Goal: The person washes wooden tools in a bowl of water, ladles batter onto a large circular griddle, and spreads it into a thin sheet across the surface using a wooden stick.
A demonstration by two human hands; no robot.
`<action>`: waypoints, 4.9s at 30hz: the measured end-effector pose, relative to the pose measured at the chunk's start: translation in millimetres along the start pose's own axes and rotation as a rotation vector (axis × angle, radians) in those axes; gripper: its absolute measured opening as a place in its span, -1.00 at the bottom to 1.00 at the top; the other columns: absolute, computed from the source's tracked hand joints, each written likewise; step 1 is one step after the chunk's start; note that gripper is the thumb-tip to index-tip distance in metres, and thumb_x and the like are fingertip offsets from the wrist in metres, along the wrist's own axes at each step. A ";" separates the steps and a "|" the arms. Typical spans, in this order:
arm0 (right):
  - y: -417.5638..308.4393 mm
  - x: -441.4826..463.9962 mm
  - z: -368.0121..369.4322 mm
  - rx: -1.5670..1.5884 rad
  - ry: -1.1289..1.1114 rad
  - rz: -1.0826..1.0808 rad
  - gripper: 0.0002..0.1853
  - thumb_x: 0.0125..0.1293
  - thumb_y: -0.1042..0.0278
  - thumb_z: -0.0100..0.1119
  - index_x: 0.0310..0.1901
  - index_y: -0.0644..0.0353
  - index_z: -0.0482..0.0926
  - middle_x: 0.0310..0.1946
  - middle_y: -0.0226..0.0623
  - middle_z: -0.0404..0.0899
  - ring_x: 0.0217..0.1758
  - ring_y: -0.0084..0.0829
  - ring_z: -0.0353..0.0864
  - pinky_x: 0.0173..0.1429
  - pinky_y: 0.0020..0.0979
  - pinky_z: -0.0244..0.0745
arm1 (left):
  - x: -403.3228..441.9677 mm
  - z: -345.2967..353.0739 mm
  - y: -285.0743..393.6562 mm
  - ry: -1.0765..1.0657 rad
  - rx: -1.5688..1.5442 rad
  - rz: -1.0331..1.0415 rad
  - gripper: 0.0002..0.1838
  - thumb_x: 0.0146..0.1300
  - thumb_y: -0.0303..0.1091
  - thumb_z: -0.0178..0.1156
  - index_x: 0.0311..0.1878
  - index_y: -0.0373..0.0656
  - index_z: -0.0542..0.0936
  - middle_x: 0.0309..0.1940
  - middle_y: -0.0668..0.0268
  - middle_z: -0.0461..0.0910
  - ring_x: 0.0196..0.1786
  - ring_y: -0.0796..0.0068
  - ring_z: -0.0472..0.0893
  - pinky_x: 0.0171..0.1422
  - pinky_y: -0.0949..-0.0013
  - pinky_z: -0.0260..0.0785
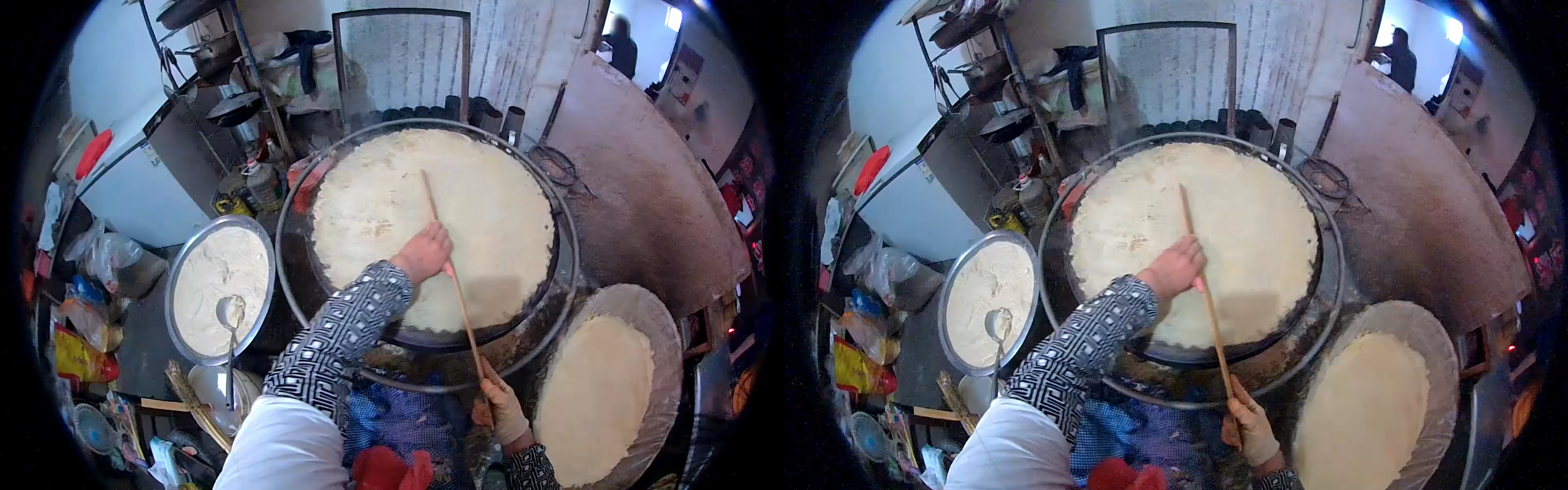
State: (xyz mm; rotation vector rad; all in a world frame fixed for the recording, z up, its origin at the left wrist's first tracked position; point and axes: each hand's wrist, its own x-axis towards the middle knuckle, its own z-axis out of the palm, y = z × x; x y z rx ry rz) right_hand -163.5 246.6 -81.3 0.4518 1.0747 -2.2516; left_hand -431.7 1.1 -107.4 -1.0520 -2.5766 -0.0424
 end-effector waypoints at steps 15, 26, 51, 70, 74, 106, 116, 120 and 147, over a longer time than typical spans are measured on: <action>112.0 -124.6 10.8 -0.931 0.530 -0.682 -0.40 0.44 0.36 0.06 0.45 0.23 0.17 -0.13 -0.30 0.57 -0.31 -0.52 0.49 -0.27 -0.44 0.42 | -24.2 -78.0 133.2 0.150 -1.051 -0.065 0.00 0.04 0.18 0.18 0.34 -0.50 0.20 0.36 -0.18 0.18 0.44 -0.13 0.16 0.56 0.04 -0.02; 25.6 -52.0 -2.2 -0.097 0.168 -0.110 -0.33 0.41 0.29 0.11 0.48 0.14 0.11 -0.52 -0.49 0.40 -0.70 -0.60 0.30 -0.64 -0.43 0.19 | 20.6 -0.2 51.0 -0.129 -0.119 0.086 -0.57 0.05 -0.07 0.25 -0.26 -0.32 0.57 -0.18 0.00 0.55 0.04 0.06 0.49 0.37 0.16 0.29; 1.2 -74.7 -45.5 -0.737 0.705 -0.590 -0.45 0.45 0.22 0.04 0.45 -0.13 0.23 -0.70 -0.58 0.28 -0.75 -0.67 0.19 -0.70 -0.54 0.13 | -301.3 -77.9 47.2 0.002 -0.250 -0.365 -0.65 0.02 -0.05 0.29 -0.40 -0.18 0.56 -0.43 0.16 0.51 -0.12 0.10 0.53 0.36 0.00 0.21; 143.0 -106.3 277.0 -1.601 -0.871 -0.179 -0.41 0.25 0.13 0.27 0.28 0.14 0.42 -0.23 -0.04 0.69 -0.22 -0.24 0.72 -0.12 -0.27 0.57 | -303.7 -44.8 283.5 0.097 -0.605 -0.404 -0.65 0.28 -0.45 -0.05 0.12 -0.26 0.47 -0.01 0.06 0.49 0.09 0.14 0.45 0.20 0.14 0.29; 194.1 -131.0 291.5 -0.831 -1.173 -0.159 -0.06 0.33 0.14 0.19 0.52 0.19 -0.22 0.43 0.07 0.14 0.35 -0.11 0.36 0.35 -0.25 0.29 | -330.9 -39.1 284.8 -0.064 -0.469 -0.431 -0.67 0.32 -0.46 -0.04 0.12 -0.29 0.45 0.05 0.05 0.50 0.15 0.09 0.47 0.16 0.13 0.35; 280.9 -344.2 -180.9 -0.944 1.362 -0.186 -0.65 0.34 0.19 0.14 0.04 0.23 0.56 -0.01 0.09 0.57 -0.02 0.00 0.58 0.10 -0.10 0.46 | -255.8 -314.5 168.3 0.763 -0.718 -0.893 -0.27 0.23 -0.55 0.15 0.42 -0.24 0.05 0.02 0.13 0.50 0.00 0.33 0.54 0.10 0.34 0.43; 53.0 -47.0 54.5 -1.461 0.233 -1.302 -0.71 -0.08 0.51 0.21 -0.24 0.08 0.70 -0.19 -0.28 0.62 0.00 -0.17 0.55 0.13 -0.19 0.36 | -249.8 -250.5 202.8 -0.091 -0.589 -0.503 -0.75 0.29 -0.26 0.10 -0.10 -0.21 0.60 -0.13 -0.01 0.58 -0.04 -0.07 0.54 0.12 -0.03 0.32; 33.0 48.7 66.5 -1.739 0.372 -1.407 -0.65 -0.20 0.58 0.14 -0.30 0.03 0.66 -0.31 -0.36 0.58 -0.10 -0.25 0.53 0.09 -0.14 0.28 | -290.7 -211.0 188.2 -0.063 -0.593 -0.597 -0.51 0.15 -0.32 0.25 0.18 -0.14 0.48 0.19 -0.05 0.42 0.21 -0.01 0.48 0.35 0.05 0.24; 16.6 83.0 71.3 -1.934 0.459 -1.318 -0.60 -0.23 0.30 0.32 -0.20 -0.03 0.62 -0.31 -0.47 0.59 -0.15 -0.35 0.57 0.07 -0.14 0.25 | -288.4 -37.0 -252.4 -0.394 0.403 -0.304 -0.39 0.27 -0.49 -0.06 0.42 0.02 0.28 0.52 0.35 0.09 0.57 0.25 0.00 0.62 0.09 -0.18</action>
